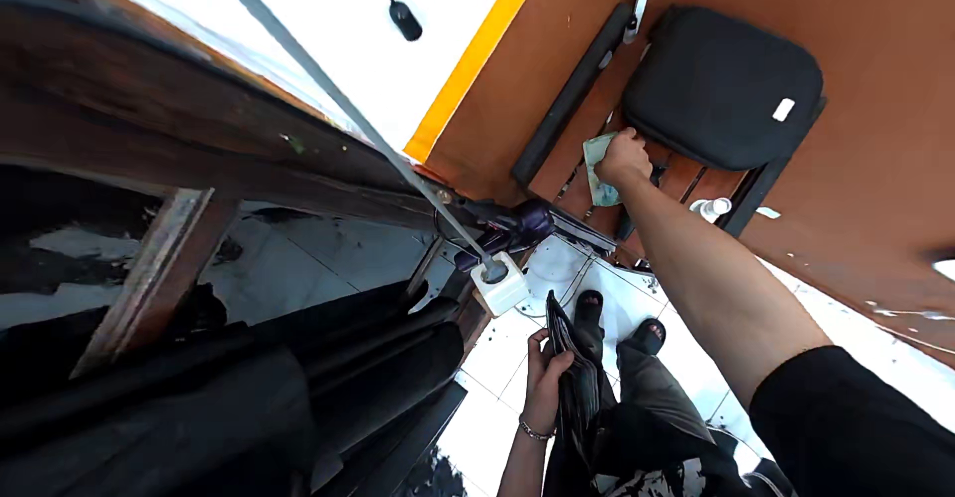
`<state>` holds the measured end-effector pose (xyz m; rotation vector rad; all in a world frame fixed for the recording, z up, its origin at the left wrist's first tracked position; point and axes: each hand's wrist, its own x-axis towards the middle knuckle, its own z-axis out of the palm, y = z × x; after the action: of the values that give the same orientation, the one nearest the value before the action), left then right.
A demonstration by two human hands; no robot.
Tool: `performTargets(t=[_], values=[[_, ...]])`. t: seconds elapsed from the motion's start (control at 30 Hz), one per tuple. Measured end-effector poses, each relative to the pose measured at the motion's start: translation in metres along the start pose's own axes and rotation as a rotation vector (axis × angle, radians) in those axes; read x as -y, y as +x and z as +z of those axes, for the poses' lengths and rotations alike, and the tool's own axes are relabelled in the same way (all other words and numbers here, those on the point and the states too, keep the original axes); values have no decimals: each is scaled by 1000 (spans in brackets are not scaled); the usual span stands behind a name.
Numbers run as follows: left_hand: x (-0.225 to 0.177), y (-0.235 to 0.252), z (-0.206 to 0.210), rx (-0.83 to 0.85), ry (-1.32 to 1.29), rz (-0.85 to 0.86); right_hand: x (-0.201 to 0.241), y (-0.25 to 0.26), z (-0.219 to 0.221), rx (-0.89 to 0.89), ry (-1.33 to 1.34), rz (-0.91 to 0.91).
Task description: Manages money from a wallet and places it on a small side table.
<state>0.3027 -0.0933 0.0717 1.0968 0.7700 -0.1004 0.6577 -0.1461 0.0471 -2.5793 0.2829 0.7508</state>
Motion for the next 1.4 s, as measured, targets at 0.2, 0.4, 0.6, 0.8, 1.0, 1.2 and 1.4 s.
performTargets(t=[0.2,0.4,0.6,0.8,1.0,1.2,1.4], values=[[3,-4,1,-35,37,-36,2,-5,-16,104,8,-77],[0,5,3,7,25,20,-7,-69,-58,58,247,-371],[-1,17,13,85,-12,52,-119,-204,-64,314,669,-495],[-7,21,29,112,101,110,-185,-249,-22,701,776,-556],[-19,14,32,113,140,72,-188,-249,1,506,727,-547],[-20,11,34,172,67,87,-198,-254,2,568,1027,-535],[-23,12,39,160,118,92,-199,-253,-1,522,988,-605]])
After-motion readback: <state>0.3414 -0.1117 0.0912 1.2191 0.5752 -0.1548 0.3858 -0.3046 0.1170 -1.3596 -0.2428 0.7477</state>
